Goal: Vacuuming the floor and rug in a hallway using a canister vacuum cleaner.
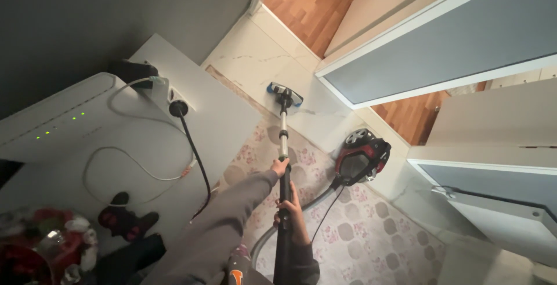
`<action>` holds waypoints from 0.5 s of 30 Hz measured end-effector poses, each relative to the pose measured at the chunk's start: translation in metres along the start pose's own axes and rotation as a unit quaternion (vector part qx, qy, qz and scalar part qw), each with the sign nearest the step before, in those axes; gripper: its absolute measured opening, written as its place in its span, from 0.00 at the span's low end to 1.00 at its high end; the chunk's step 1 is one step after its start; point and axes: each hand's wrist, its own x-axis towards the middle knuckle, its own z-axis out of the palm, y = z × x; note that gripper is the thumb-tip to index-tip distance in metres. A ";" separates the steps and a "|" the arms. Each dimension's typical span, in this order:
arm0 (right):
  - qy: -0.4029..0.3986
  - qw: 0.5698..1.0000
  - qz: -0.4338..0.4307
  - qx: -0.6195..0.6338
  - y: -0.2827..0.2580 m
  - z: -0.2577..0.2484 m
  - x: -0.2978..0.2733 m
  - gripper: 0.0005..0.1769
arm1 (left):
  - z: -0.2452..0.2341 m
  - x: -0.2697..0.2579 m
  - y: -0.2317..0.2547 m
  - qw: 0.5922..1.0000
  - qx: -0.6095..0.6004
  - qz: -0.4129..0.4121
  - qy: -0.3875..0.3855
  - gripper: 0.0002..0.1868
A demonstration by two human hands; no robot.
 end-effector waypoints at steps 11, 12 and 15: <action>-0.048 0.999 -0.018 0.014 -0.008 -0.017 -0.033 0.52 | -0.004 -0.043 -0.009 0.993 -0.088 -0.074 -0.004 0.52; -0.057 0.998 -0.022 0.020 -0.007 -0.020 -0.034 0.52 | -0.009 -0.048 -0.009 0.988 -0.123 -0.087 -0.031 0.47; -0.060 0.998 -0.016 0.023 -0.015 0.002 -0.034 0.52 | -0.026 -0.047 0.001 0.981 -0.160 -0.099 -0.042 0.45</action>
